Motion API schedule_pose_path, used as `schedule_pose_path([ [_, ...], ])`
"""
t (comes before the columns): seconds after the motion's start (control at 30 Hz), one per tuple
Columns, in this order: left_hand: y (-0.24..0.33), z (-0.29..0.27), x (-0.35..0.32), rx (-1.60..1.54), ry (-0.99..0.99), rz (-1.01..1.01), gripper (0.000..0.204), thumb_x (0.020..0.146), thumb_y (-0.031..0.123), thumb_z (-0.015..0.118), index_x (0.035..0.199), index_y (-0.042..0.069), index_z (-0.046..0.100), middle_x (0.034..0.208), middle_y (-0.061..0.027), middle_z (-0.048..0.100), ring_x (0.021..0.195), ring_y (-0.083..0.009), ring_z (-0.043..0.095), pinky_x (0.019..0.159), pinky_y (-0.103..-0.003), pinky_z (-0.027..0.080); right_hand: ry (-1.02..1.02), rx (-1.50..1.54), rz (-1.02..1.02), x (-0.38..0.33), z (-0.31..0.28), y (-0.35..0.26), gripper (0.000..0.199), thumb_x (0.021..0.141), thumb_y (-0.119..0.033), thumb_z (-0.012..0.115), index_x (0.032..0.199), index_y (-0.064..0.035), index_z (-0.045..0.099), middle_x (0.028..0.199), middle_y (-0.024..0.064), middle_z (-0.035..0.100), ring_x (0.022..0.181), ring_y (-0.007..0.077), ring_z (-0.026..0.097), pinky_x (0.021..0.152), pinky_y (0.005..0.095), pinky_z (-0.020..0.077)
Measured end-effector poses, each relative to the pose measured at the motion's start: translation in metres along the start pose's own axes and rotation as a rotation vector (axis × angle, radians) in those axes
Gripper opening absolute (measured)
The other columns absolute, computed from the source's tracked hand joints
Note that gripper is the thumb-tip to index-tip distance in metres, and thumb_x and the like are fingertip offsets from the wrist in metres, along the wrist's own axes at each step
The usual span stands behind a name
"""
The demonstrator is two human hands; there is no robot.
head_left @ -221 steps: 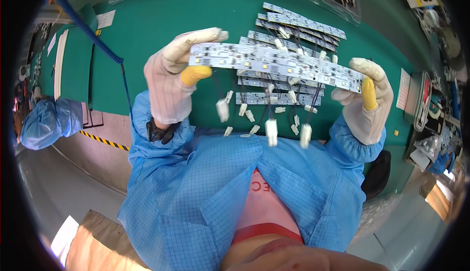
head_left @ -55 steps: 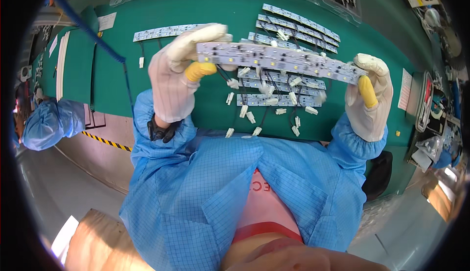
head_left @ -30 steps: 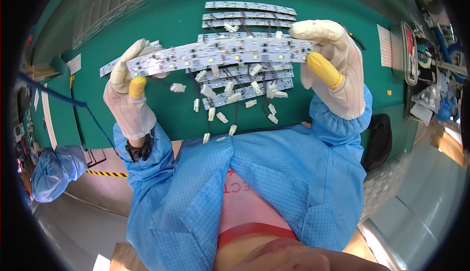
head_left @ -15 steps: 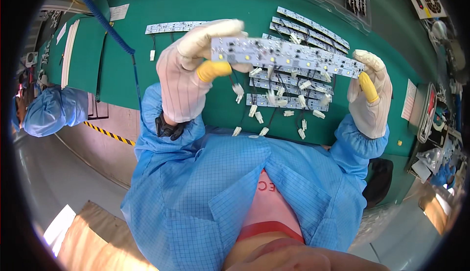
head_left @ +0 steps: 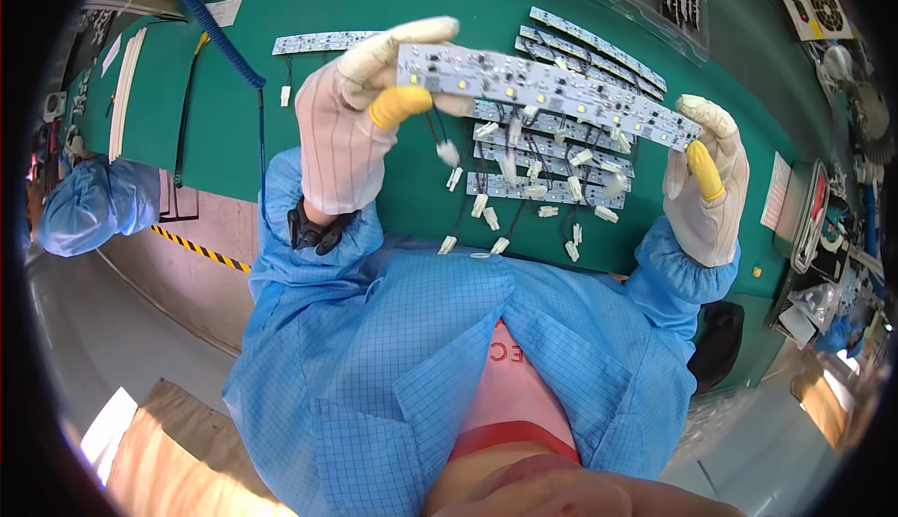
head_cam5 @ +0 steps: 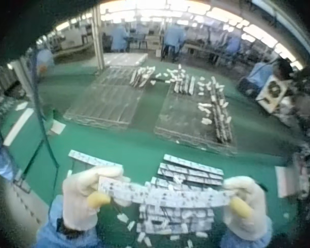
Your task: Inspecting and assembling components on LED light strips at a workstation.
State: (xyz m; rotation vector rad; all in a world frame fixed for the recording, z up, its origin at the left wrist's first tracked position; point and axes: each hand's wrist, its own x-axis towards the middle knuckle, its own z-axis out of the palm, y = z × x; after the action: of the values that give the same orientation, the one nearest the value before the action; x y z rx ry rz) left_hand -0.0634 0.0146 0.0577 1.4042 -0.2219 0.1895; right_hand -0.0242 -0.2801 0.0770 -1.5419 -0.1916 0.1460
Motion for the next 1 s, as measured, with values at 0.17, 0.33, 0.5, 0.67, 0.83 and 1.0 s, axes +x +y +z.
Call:
schedule_pose_path([
  [0.17,0.000,0.001,0.011,0.188,0.087,-0.118,0.045,0.090,0.024,0.057,0.125,-0.004,0.049,0.094,-0.0113,0.065,0.083,-0.0130,0.062,0.073,-0.024,0.050,-0.107,-0.279,-0.096,-0.009,0.000,-0.013,0.057,0.081,-0.039,0.065,0.117,0.0029,0.052,0.068,0.0054,0.059,0.052,0.0054,0.049,0.052,0.0177,0.0355],
  [0.33,-0.005,-0.006,0.016,0.491,0.058,-0.148,0.051,0.091,0.036,0.054,0.126,-0.001,0.049,0.087,-0.0081,0.068,0.080,-0.0103,0.060,0.074,-0.022,0.046,-0.153,-0.034,-0.158,-0.006,0.011,-0.010,0.045,0.083,-0.026,0.062,0.117,0.0020,0.052,0.086,0.0107,0.064,0.054,0.0073,0.052,0.054,0.0194,0.0395],
  [0.5,-0.009,0.001,0.003,0.071,0.012,0.071,0.064,0.086,0.042,0.060,0.126,-0.007,0.046,0.079,-0.0118,0.068,0.083,-0.0162,0.064,0.081,-0.029,0.047,-0.034,-0.342,-0.038,0.013,0.002,-0.003,0.028,0.094,-0.019,0.050,0.116,-0.0024,0.054,0.076,0.0032,0.058,0.062,0.0061,0.052,0.058,0.0193,0.0411],
  [0.67,-0.021,-0.012,0.006,0.096,-0.056,0.145,0.041,0.090,0.032,0.056,0.111,-0.004,0.054,0.083,-0.0144,0.067,0.078,-0.0183,0.066,0.092,-0.037,0.045,0.010,-0.439,-0.148,0.013,0.003,0.010,0.043,0.093,-0.041,0.048,0.113,-0.0029,0.054,0.069,0.0006,0.056,0.059,0.0065,0.051,0.056,0.0188,0.0388],
  [0.83,-0.025,-0.008,0.001,0.135,0.064,0.014,0.026,0.091,0.019,0.057,0.106,-0.001,0.058,0.103,-0.0159,0.065,0.090,-0.0217,0.064,0.092,-0.033,0.044,-0.049,-0.052,0.047,0.006,-0.007,0.010,0.070,0.073,-0.058,0.067,0.110,-0.0001,0.053,0.072,0.0051,0.059,0.054,0.0088,0.050,0.048,0.0188,0.0376],
  [1.0,-0.013,-0.002,0.013,0.352,0.078,0.074,0.029,0.087,0.011,0.055,0.113,-0.002,0.059,0.103,-0.0126,0.066,0.096,-0.0174,0.061,0.088,-0.025,0.044,-0.073,-0.053,-0.072,-0.002,-0.002,0.006,0.028,0.095,-0.023,0.047,0.101,0.0018,0.057,0.070,0.0081,0.063,0.054,0.0118,0.058,0.052,0.0204,0.0442],
])
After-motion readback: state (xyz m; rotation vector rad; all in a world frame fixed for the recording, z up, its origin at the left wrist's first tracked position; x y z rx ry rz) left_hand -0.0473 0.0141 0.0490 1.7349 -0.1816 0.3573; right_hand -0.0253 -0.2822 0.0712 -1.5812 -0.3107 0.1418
